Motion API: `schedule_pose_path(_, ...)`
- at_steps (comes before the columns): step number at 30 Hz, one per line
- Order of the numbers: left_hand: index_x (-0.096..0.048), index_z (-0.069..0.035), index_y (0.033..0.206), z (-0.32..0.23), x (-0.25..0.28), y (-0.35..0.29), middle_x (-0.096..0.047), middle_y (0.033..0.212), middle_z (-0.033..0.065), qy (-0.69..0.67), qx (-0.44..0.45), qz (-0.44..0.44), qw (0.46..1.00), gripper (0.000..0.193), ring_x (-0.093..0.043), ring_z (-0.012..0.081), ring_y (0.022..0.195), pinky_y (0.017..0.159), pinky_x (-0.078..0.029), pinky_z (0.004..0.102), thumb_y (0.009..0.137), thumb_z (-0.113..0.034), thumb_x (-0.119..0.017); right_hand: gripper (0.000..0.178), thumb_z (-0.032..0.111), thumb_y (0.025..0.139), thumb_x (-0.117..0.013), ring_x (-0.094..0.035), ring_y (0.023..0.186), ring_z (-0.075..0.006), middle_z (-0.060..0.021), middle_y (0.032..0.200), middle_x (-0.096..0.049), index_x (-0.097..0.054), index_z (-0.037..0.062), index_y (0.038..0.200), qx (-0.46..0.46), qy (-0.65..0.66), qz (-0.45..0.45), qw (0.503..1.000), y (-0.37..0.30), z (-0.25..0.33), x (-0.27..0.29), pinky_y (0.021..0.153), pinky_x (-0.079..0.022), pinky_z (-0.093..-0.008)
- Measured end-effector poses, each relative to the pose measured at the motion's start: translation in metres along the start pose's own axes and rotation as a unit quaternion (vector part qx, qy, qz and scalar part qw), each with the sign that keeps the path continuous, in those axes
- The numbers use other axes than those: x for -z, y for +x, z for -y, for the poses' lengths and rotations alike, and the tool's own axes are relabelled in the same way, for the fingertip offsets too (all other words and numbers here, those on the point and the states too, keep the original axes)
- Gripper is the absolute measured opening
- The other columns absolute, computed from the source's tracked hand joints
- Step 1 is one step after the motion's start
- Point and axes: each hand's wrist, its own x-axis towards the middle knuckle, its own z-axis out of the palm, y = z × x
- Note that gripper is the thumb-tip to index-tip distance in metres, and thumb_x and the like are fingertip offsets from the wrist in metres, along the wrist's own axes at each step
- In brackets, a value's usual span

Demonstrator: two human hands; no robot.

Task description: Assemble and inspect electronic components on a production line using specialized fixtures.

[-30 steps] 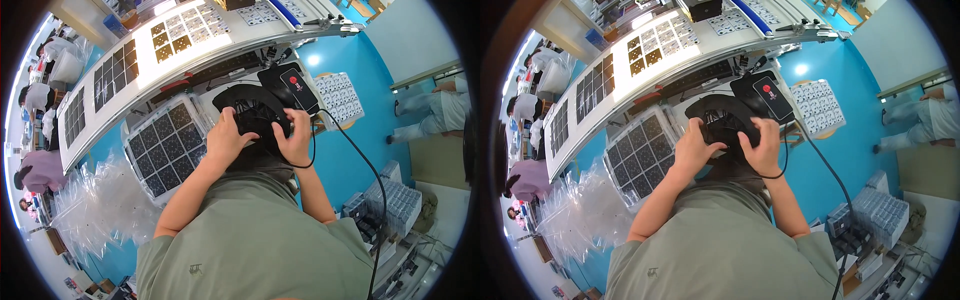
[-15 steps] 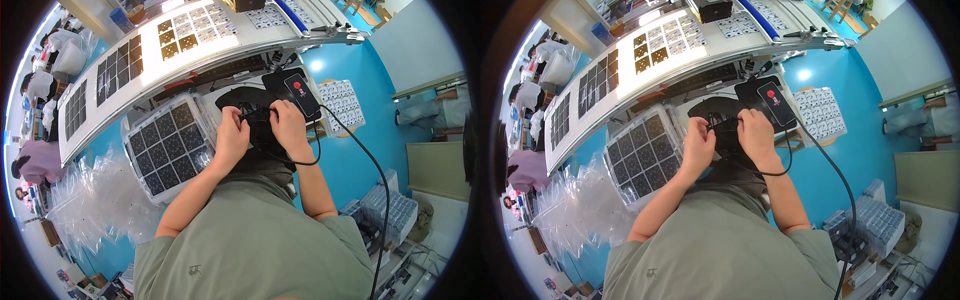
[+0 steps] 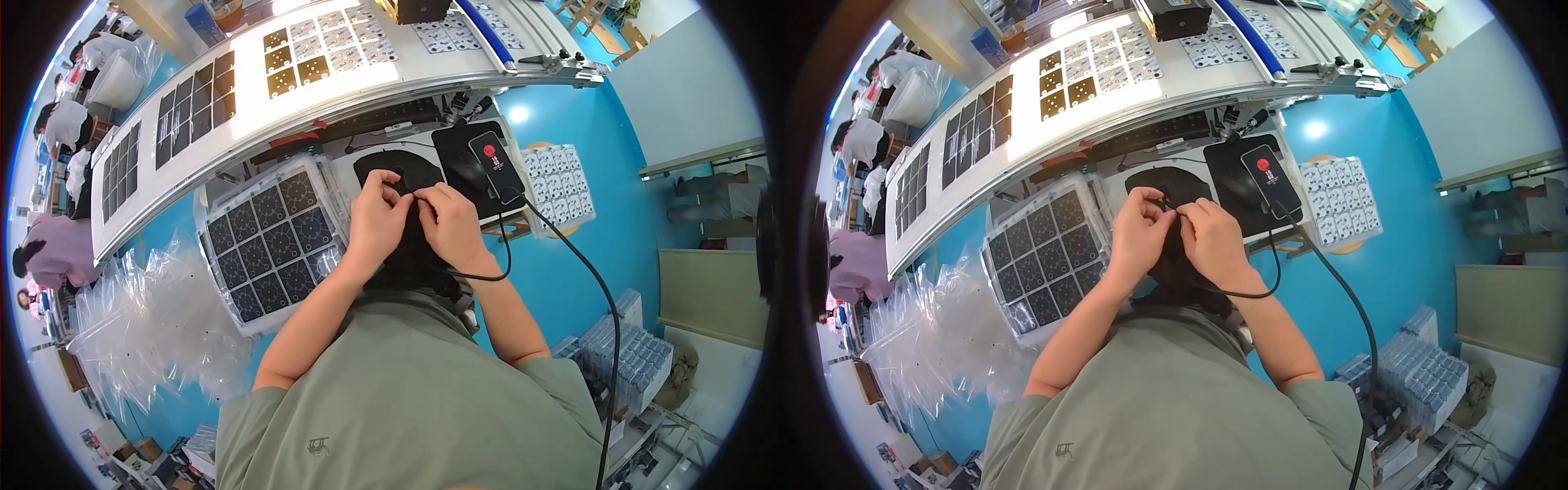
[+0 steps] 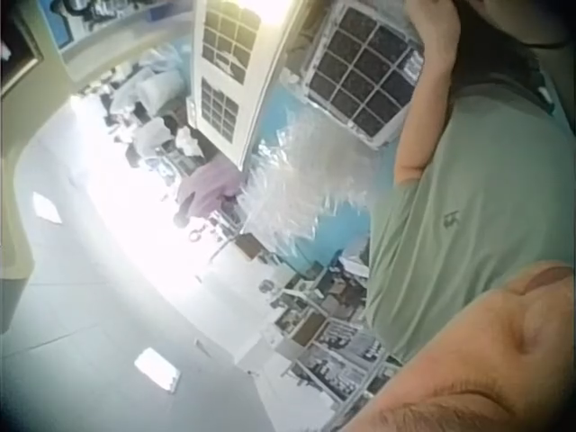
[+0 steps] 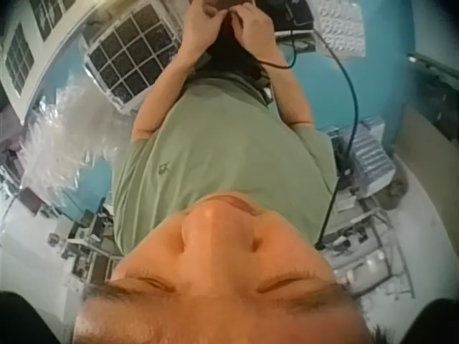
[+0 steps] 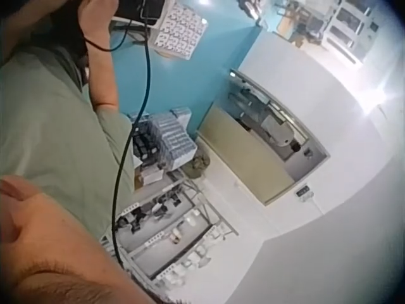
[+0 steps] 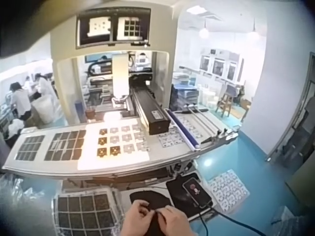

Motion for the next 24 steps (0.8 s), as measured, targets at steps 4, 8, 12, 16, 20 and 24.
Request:
schedule_pose_path(4, -0.056, 0.001, 0.129, 0.004, 0.009, 0.002, -0.075, 0.09, 0.0108, -0.094, 0.082, 0.042, 0.991, 0.034, -0.07, 0.017, 0.076, 0.07, -0.056, 0.034, 0.101, -0.003, -0.074, 0.014, 0.002, 0.097, -0.073, -0.071, 0.081, -0.0324, -0.0141, 0.098, -0.072, -0.074, 0.0004, 0.111, -0.056, 0.099, 0.013, 0.993, 0.006, -0.006, 0.005, 0.071, -0.056, -0.0407)
schedule_pose_path(8, -0.055, 0.0, 0.13, 0.014, 0.015, -0.002, -0.076, 0.093, 0.0099, -0.164, 0.103, 0.056, 0.979, 0.027, -0.071, 0.0151, 0.083, 0.075, -0.058, 0.0303, 0.106, -0.002, -0.068, 0.018, 0.011, 0.097, -0.078, -0.07, 0.08, -0.0316, -0.0139, 0.096, -0.072, -0.073, 0.0014, 0.111, -0.031, 0.061, 0.033, 0.997, 0.006, -0.009, -0.001, 0.071, -0.056, -0.0406)
schedule_pose_path(12, -0.054, 0.001, 0.13, 0.011, 0.024, 0.001, -0.077, 0.101, 0.0124, -0.189, 0.159, 0.082, 0.965, 0.024, -0.072, 0.0154, 0.089, 0.079, -0.059, 0.03, 0.109, -0.005, -0.065, 0.03, 0.025, 0.094, -0.085, -0.069, 0.081, -0.0333, -0.0131, 0.094, -0.07, -0.07, 0.0033, 0.108, -0.061, -0.002, 0.054, 0.997, 0.011, 0.009, 0.001, 0.073, -0.056, -0.0424)
schedule_pose_path(16, -0.055, 0.001, 0.131, 0.006, 0.04, 0.014, -0.077, 0.105, 0.0136, -0.21, 0.181, 0.144, 0.95, 0.023, -0.074, 0.0185, 0.095, 0.085, -0.06, 0.0321, 0.109, -0.002, -0.061, 0.035, 0.028, 0.087, -0.087, -0.07, 0.087, -0.0355, -0.0128, 0.093, -0.07, -0.065, 0.005, 0.103, -0.072, -0.063, 0.059, 0.994, 0.011, 0.01, -0.005, 0.076, -0.057, -0.0459)
schedule_pose_path(20, -0.066, 0.0, 0.122, 0.021, 0.054, 0.046, -0.073, 0.115, 0.0166, 0.12, -0.134, 0.057, 0.982, 0.025, -0.075, 0.0299, 0.104, 0.09, -0.06, 0.0389, 0.099, 0.007, -0.065, 0.031, 0.021, 0.084, -0.084, -0.07, 0.09, -0.0361, -0.0131, 0.094, -0.07, -0.064, 0.0047, 0.102, -0.109, -0.053, 0.072, 0.99, 0.012, 0.013, -0.006, 0.078, -0.057, -0.0469)
schedule_pose_path(24, -0.072, -0.003, 0.118, 0.023, 0.055, 0.083, -0.067, 0.121, 0.0177, 0.188, -0.168, 0.135, 0.958, 0.03, -0.071, 0.0377, 0.112, 0.092, -0.058, 0.0435, 0.091, 0.01, -0.068, 0.032, 0.022, 0.084, -0.085, -0.07, 0.09, -0.0361, -0.0129, 0.094, -0.07, -0.064, 0.0048, 0.102, -0.103, -0.048, 0.067, 0.991, 0.013, 0.014, -0.005, 0.078, -0.057, -0.0474)
